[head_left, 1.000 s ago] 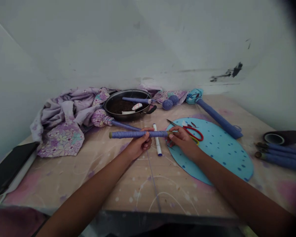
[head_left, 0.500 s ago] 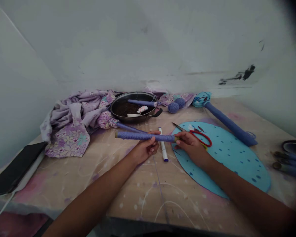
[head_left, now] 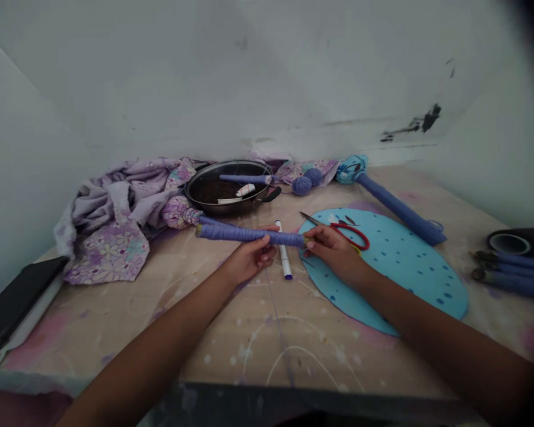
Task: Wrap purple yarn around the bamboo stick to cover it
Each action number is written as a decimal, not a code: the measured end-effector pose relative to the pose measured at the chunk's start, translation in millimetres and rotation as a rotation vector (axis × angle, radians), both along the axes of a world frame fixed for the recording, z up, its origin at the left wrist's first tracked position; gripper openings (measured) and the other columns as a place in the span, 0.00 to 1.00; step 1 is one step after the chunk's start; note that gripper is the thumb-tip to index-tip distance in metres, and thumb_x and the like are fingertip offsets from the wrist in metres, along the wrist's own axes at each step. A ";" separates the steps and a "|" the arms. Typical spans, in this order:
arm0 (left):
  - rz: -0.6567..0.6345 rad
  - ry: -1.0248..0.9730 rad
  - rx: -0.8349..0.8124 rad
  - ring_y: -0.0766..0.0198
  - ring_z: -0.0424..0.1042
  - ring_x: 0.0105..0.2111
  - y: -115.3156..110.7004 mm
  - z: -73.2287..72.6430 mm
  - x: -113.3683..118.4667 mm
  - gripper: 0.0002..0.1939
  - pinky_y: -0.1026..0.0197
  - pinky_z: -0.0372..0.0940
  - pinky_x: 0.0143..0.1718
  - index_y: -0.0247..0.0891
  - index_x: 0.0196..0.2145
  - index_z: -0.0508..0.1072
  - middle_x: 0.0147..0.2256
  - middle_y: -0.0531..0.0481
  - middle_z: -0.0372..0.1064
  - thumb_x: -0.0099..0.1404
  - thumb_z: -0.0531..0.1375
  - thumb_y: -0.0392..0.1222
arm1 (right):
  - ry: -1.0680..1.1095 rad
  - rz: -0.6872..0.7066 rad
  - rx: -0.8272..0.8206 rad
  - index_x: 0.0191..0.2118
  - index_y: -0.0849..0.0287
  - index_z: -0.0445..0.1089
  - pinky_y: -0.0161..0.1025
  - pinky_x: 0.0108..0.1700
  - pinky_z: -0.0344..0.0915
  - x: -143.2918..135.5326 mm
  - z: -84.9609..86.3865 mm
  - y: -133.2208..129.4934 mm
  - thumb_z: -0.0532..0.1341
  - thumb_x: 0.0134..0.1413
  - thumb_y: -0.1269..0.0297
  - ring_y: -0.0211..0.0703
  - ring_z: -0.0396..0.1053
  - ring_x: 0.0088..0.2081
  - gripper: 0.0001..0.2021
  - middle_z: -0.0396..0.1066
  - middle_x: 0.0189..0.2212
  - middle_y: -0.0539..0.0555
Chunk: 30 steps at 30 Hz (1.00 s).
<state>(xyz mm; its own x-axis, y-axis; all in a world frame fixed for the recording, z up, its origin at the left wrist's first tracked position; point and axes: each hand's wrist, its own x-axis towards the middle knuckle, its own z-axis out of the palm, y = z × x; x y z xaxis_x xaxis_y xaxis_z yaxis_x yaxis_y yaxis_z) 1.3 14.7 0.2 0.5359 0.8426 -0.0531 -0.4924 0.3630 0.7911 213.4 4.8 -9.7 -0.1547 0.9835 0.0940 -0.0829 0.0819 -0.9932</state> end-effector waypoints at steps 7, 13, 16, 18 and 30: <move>-0.019 0.017 0.009 0.74 0.54 0.19 -0.1 0.5 -0.1 0.21 0.71 0.43 0.17 0.39 0.46 0.70 0.23 0.55 0.56 0.54 0.64 0.42 | -0.063 -0.025 -0.151 0.31 0.57 0.62 0.31 0.14 0.52 -2.6 4.4 0.4 0.56 0.53 0.47 0.32 0.58 0.14 0.17 0.64 0.16 0.46; -0.036 0.033 0.049 0.74 0.54 0.19 0.4 -0.1 -0.2 0.24 0.70 0.41 0.17 0.38 0.47 0.70 0.22 0.56 0.55 0.51 0.64 0.35 | 0.110 0.006 -0.162 0.38 0.57 0.65 0.35 0.25 0.63 -0.5 2.0 4.3 0.63 0.46 0.61 0.37 0.68 0.25 0.12 0.69 0.25 0.50; -0.047 0.038 0.045 0.74 0.54 0.19 0.3 0.3 -0.6 0.23 0.70 0.41 0.17 0.38 0.46 0.70 0.22 0.56 0.56 0.51 0.64 0.34 | 0.142 -0.019 -0.165 0.37 0.57 0.64 0.36 0.25 0.63 -1.0 3.4 3.9 0.63 0.47 0.58 0.38 0.68 0.24 0.12 0.69 0.24 0.50; -0.067 0.037 0.035 0.74 0.55 0.19 0.2 0.4 -0.7 0.22 0.70 0.42 0.17 0.38 0.45 0.71 0.22 0.56 0.57 0.51 0.64 0.35 | 0.103 -0.059 -0.168 0.34 0.57 0.64 0.34 0.19 0.58 -2.2 4.8 2.2 0.60 0.51 0.52 0.36 0.64 0.19 0.14 0.66 0.20 0.49; 0.021 0.027 0.078 0.75 0.52 0.17 -3.5 -2.9 1.0 0.22 0.70 0.42 0.17 0.38 0.42 0.71 0.20 0.58 0.52 0.52 0.66 0.50 | -0.101 -0.129 0.206 0.43 0.54 0.67 0.41 0.40 0.67 -10.7 4.6 -12.5 0.65 0.48 0.55 0.43 0.68 0.38 0.17 0.68 0.36 0.54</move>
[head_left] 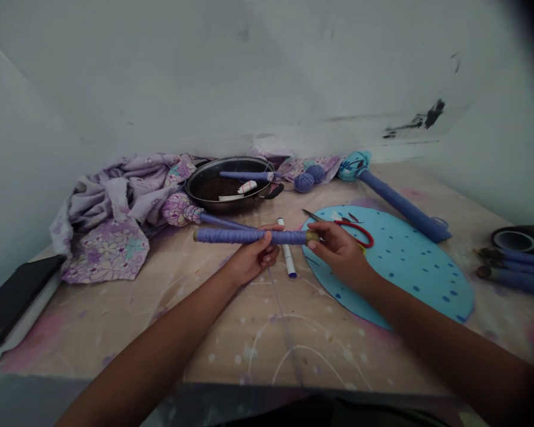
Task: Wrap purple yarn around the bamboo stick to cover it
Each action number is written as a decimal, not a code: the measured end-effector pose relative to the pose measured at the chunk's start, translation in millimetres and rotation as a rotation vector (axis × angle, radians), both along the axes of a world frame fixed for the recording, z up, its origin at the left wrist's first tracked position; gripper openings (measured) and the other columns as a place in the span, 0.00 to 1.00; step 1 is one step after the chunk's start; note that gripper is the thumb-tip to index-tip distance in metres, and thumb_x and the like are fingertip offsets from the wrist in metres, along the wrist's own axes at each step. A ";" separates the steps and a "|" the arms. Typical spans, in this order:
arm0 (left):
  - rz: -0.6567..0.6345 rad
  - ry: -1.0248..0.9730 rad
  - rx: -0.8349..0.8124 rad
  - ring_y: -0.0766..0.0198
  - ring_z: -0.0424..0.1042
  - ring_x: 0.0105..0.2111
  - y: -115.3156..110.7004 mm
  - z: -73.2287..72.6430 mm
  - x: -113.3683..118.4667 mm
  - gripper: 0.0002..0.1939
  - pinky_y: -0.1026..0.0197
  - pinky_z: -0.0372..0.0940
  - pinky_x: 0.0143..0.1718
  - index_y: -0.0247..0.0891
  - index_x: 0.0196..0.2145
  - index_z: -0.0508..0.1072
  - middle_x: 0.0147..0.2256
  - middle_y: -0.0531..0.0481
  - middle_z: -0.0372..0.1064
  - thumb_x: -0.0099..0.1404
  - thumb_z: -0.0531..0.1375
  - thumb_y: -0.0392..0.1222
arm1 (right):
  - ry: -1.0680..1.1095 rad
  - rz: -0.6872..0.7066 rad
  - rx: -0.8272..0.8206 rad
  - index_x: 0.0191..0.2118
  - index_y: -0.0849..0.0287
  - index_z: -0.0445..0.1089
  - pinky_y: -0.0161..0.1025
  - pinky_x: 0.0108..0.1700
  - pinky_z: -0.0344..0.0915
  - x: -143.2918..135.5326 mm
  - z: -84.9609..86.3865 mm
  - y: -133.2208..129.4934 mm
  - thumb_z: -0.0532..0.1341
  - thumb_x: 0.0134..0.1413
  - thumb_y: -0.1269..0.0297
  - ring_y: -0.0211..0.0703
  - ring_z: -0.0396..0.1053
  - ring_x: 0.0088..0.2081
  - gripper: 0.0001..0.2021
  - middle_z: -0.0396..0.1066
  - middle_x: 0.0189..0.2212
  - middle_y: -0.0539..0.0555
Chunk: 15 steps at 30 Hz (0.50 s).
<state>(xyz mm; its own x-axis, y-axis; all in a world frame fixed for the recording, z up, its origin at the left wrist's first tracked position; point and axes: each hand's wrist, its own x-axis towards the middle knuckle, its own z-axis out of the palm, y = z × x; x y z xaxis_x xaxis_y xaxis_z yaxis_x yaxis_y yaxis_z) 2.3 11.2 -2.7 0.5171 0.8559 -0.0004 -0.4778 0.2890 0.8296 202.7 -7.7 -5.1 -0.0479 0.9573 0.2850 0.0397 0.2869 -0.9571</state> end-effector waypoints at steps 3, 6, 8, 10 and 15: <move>-0.023 0.040 0.060 0.75 0.51 0.18 -1.0 -0.6 1.0 0.26 0.70 0.42 0.18 0.37 0.45 0.71 0.20 0.58 0.52 0.50 0.67 0.50 | 0.032 0.038 -0.199 0.41 0.56 0.66 0.36 0.23 0.62 0.5 1.7 -0.5 0.56 0.54 0.45 0.37 0.64 0.22 0.19 0.65 0.23 0.50; -0.025 0.064 0.092 0.75 0.51 0.17 -0.3 -1.6 1.9 0.30 0.69 0.42 0.18 0.37 0.49 0.69 0.19 0.59 0.51 0.50 0.67 0.50 | -0.055 0.059 -0.316 0.30 0.58 0.64 0.33 0.15 0.49 2.7 0.8 1.9 0.52 0.55 0.43 0.32 0.54 0.14 0.21 0.60 0.16 0.47; -0.043 0.079 0.100 0.74 0.51 0.18 0.7 -2.2 1.4 0.29 0.69 0.42 0.18 0.37 0.51 0.68 0.18 0.59 0.51 0.52 0.66 0.49 | -0.042 0.056 -0.283 0.30 0.58 0.64 0.33 0.17 0.53 3.7 -1.1 3.5 0.55 0.54 0.46 0.33 0.57 0.16 0.18 0.61 0.17 0.47; -0.065 0.083 0.105 0.74 0.51 0.17 1.3 -2.2 -0.3 0.29 0.69 0.42 0.18 0.39 0.51 0.67 0.18 0.59 0.51 0.53 0.66 0.46 | 0.003 0.061 -0.204 0.34 0.57 0.65 0.36 0.24 0.61 3.7 -2.8 4.3 0.59 0.51 0.51 0.35 0.63 0.21 0.13 0.65 0.22 0.48; -0.199 0.073 0.113 0.77 0.46 0.16 0.4 -1.1 -3.8 0.26 0.70 0.41 0.18 0.39 0.50 0.68 0.19 0.60 0.50 0.53 0.66 0.46 | 0.029 0.061 -0.042 0.34 0.54 0.64 0.39 0.37 0.65 1.8 -2.6 3.3 0.68 0.39 0.62 0.40 0.67 0.34 0.14 0.68 0.33 0.51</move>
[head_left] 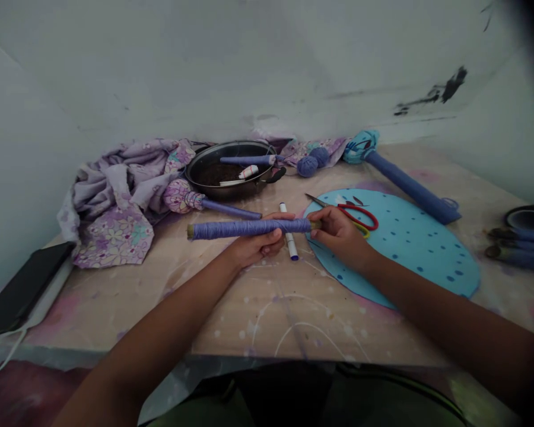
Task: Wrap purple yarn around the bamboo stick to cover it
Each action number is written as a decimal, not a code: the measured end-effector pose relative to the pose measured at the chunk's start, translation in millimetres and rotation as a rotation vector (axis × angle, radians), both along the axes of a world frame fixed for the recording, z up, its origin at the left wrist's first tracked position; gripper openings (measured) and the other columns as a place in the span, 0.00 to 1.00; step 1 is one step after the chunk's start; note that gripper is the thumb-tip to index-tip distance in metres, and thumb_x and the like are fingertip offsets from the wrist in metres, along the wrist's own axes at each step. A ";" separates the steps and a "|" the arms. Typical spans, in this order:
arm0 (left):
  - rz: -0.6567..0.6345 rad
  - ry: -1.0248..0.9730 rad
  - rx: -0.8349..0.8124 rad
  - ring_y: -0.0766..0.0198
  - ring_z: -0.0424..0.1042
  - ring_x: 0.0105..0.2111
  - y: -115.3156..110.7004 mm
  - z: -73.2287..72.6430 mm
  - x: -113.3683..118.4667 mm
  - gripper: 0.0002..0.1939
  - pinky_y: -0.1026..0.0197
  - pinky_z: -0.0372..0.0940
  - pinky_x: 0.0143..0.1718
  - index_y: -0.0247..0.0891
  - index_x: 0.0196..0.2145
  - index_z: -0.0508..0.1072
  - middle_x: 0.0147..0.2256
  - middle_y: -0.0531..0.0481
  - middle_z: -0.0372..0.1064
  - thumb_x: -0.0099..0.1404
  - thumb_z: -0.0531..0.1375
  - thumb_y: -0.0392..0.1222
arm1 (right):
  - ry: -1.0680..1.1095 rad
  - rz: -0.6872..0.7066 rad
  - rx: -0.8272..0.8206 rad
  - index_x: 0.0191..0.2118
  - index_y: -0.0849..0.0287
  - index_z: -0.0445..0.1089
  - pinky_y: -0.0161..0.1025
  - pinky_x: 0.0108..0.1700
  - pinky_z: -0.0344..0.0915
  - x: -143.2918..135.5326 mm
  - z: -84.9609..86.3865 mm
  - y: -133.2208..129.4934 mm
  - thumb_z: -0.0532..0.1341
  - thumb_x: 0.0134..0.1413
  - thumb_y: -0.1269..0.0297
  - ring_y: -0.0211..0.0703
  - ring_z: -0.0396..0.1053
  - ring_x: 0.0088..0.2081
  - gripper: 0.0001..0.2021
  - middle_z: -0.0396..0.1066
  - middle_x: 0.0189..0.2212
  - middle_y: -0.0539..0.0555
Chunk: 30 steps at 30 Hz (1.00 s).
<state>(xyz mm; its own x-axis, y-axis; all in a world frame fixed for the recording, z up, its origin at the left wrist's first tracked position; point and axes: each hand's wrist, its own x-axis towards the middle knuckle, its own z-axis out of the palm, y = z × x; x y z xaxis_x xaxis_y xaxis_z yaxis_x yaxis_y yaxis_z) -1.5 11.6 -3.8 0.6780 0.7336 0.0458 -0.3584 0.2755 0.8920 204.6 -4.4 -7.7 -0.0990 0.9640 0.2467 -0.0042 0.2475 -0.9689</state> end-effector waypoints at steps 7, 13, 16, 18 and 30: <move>0.038 0.007 -0.002 0.75 0.48 0.16 -2.1 1.9 2.1 0.26 0.70 0.42 0.18 0.38 0.50 0.68 0.17 0.61 0.48 0.54 0.65 0.45 | -0.054 0.080 -0.270 0.35 0.56 0.63 0.32 0.15 0.51 2.4 1.9 0.7 0.55 0.55 0.47 0.33 0.58 0.14 0.16 0.63 0.18 0.46; 0.100 -0.059 -0.088 0.76 0.48 0.17 0.4 1.2 -0.1 0.27 0.70 0.40 0.17 0.39 0.47 0.69 0.21 0.58 0.53 0.50 0.68 0.48 | -0.171 -0.075 0.247 0.36 0.54 0.64 0.42 0.38 0.66 -2.8 -7.7 -6.2 0.64 0.49 0.61 0.42 0.68 0.35 0.10 0.67 0.36 0.53; 0.082 -0.065 -0.097 0.76 0.49 0.18 1.5 -0.1 -1.0 0.24 0.70 0.41 0.17 0.39 0.45 0.70 0.22 0.57 0.56 0.51 0.67 0.47 | -0.237 -0.067 0.250 0.39 0.53 0.63 0.43 0.38 0.66 -3.7 -9.3 -7.2 0.62 0.52 0.58 0.43 0.68 0.36 0.11 0.67 0.36 0.53; 0.069 -0.058 -0.079 0.77 0.50 0.18 1.4 -0.5 -0.6 0.23 0.70 0.42 0.17 0.38 0.44 0.71 0.23 0.57 0.57 0.51 0.67 0.47 | -0.204 0.030 0.084 0.42 0.54 0.60 0.40 0.29 0.65 -3.5 -9.4 -6.1 0.56 0.57 0.53 0.40 0.67 0.27 0.12 0.67 0.29 0.51; 0.072 -0.024 -0.060 0.76 0.49 0.17 2.6 -2.8 0.8 0.22 0.71 0.42 0.17 0.36 0.44 0.72 0.20 0.58 0.55 0.52 0.66 0.46 | -0.155 0.091 0.087 0.40 0.54 0.58 0.40 0.27 0.66 -4.3 -9.2 -8.4 0.57 0.55 0.53 0.43 0.69 0.30 0.13 0.68 0.31 0.53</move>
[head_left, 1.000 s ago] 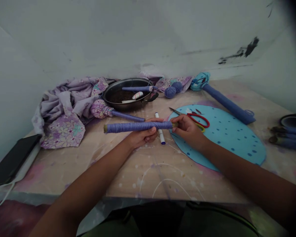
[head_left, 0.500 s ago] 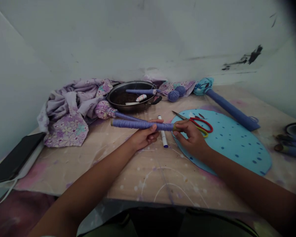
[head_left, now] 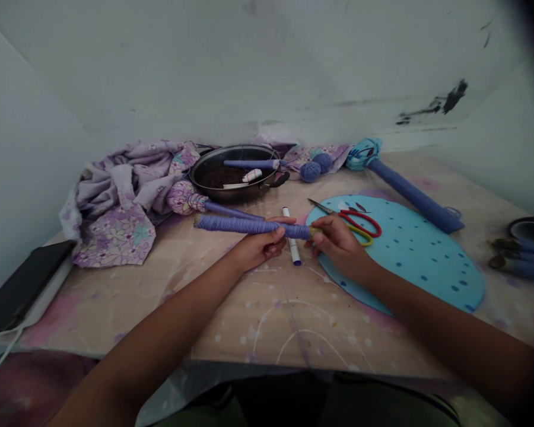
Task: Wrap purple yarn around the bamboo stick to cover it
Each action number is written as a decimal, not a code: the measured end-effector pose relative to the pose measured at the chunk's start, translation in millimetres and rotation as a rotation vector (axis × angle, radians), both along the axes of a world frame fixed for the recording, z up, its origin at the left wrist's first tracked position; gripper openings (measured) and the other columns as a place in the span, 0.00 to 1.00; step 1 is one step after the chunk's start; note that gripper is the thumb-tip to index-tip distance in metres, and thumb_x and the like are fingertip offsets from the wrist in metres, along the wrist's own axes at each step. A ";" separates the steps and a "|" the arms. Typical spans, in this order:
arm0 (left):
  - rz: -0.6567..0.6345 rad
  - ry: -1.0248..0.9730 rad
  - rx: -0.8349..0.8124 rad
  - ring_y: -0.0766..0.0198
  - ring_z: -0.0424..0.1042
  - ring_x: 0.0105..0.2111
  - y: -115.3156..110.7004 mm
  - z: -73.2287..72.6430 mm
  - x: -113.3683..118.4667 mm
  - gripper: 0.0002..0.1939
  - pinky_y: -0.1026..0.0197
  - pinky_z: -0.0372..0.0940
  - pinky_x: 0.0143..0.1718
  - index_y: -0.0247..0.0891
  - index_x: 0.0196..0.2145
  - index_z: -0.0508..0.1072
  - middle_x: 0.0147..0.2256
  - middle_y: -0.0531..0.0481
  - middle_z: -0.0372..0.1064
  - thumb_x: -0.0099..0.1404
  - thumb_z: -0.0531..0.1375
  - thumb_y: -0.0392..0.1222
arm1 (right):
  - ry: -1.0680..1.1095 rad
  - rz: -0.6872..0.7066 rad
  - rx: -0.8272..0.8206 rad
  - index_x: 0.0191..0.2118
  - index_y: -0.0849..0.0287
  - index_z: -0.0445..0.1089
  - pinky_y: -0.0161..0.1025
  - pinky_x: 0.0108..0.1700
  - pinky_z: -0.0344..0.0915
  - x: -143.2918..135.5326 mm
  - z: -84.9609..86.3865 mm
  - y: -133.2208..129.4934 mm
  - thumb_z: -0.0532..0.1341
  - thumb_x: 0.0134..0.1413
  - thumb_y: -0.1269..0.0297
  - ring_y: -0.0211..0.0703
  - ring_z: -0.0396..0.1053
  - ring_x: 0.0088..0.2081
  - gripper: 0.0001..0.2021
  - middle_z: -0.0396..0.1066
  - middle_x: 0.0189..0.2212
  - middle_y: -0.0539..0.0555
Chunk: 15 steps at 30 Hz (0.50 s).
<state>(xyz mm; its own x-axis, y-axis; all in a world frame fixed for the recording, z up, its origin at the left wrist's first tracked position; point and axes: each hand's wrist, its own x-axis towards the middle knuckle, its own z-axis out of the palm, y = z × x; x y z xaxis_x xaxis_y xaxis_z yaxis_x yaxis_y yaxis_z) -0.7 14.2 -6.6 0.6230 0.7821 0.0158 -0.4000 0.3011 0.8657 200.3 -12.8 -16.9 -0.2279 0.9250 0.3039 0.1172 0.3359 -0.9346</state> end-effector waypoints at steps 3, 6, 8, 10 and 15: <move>-0.006 0.013 0.021 0.76 0.50 0.18 0.2 -0.9 -0.4 0.22 0.70 0.42 0.17 0.36 0.43 0.72 0.20 0.58 0.54 0.51 0.67 0.46 | -0.009 0.080 -0.193 0.40 0.55 0.57 0.35 0.18 0.58 0.7 1.5 2.3 0.52 0.58 0.50 0.38 0.64 0.20 0.14 0.66 0.24 0.49; 0.025 -0.022 0.020 0.76 0.50 0.18 -0.4 -1.3 -0.8 0.26 0.71 0.42 0.17 0.36 0.44 0.71 0.21 0.58 0.53 0.51 0.65 0.54 | -0.099 -0.021 0.047 0.39 0.55 0.60 0.36 0.23 0.62 2.7 -1.7 3.1 0.59 0.54 0.56 0.38 0.65 0.26 0.11 0.67 0.29 0.52; 0.037 -0.049 0.009 0.76 0.49 0.17 -0.6 -1.2 -1.1 0.28 0.71 0.42 0.16 0.36 0.44 0.71 0.21 0.58 0.52 0.52 0.62 0.59 | -0.169 -0.079 0.248 0.38 0.55 0.61 0.39 0.31 0.65 3.9 -3.7 2.2 0.61 0.52 0.59 0.41 0.67 0.32 0.11 0.68 0.36 0.55; 0.027 -0.055 -0.001 0.76 0.47 0.16 -0.6 -1.0 -1.2 0.27 0.71 0.41 0.16 0.36 0.43 0.71 0.20 0.59 0.51 0.53 0.62 0.59 | -0.201 -0.084 0.280 0.38 0.55 0.61 0.40 0.32 0.65 4.3 -3.4 0.9 0.62 0.51 0.58 0.40 0.67 0.32 0.12 0.68 0.37 0.55; 0.054 -0.046 0.001 0.76 0.50 0.16 -0.8 -0.2 0.4 0.25 0.72 0.42 0.16 0.37 0.45 0.69 0.20 0.59 0.53 0.53 0.64 0.54 | -0.071 0.035 -0.152 0.40 0.56 0.58 0.35 0.19 0.58 3.8 2.4 2.9 0.46 0.62 0.48 0.37 0.64 0.20 0.16 0.67 0.25 0.51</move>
<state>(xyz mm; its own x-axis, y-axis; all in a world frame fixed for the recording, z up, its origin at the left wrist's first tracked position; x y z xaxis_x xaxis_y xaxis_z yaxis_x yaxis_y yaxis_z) -0.3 13.4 -6.7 0.5784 0.8146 0.0447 -0.4553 0.2769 0.8462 204.0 -9.9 -14.5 -0.2770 0.9501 0.1435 0.1752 0.1968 -0.9647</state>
